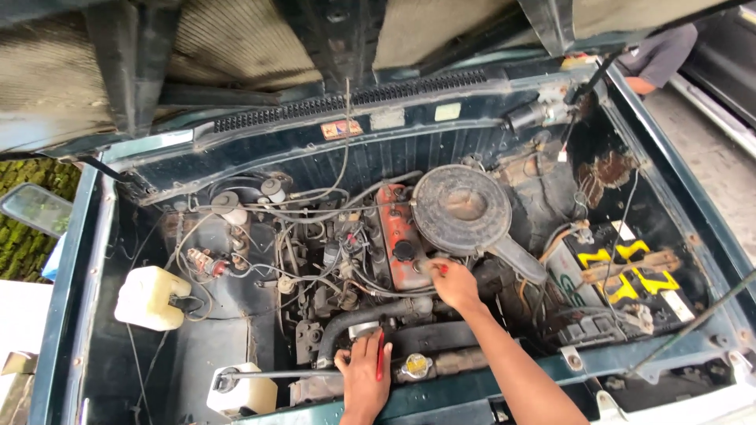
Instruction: The person uses a red-handled brush to scrub the top of a car engine, focusing on the air filter housing and surrounding components. The camera is shaky throughout the process.
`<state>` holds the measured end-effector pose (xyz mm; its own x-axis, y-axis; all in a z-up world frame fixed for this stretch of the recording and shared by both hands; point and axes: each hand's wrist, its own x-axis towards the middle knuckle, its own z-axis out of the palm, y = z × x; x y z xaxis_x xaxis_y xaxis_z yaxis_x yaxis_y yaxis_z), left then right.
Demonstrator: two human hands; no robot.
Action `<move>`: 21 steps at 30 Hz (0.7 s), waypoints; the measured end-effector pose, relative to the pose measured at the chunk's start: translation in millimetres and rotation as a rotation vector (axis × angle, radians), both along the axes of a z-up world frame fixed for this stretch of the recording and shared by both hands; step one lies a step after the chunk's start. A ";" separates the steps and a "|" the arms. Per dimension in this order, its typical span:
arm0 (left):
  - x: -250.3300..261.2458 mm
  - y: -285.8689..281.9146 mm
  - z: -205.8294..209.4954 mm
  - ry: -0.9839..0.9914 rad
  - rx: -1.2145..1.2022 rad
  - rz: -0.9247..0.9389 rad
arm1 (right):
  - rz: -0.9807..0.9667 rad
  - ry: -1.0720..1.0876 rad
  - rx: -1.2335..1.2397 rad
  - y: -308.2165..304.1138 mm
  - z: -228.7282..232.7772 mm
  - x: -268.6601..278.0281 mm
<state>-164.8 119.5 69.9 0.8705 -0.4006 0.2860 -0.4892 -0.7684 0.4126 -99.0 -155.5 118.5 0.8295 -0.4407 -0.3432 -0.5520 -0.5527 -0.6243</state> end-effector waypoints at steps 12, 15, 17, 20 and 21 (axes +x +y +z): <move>-3.0 2.4 -0.6 0.040 -0.020 0.025 | 0.047 0.079 -0.220 -24.6 -42.9 -13.4; -3.2 0.0 5.8 0.043 0.001 0.007 | 0.102 0.070 -0.232 -31.0 -38.2 -11.9; -4.3 0.8 4.9 0.072 0.004 0.003 | 0.057 -0.015 -0.027 -7.5 -8.0 -20.6; -3.2 1.2 1.9 0.044 -0.001 0.006 | 0.017 -0.082 0.265 13.6 8.1 -21.2; -3.6 1.7 -0.1 -0.001 -0.009 0.012 | 0.024 -0.050 0.356 19.1 8.2 -20.3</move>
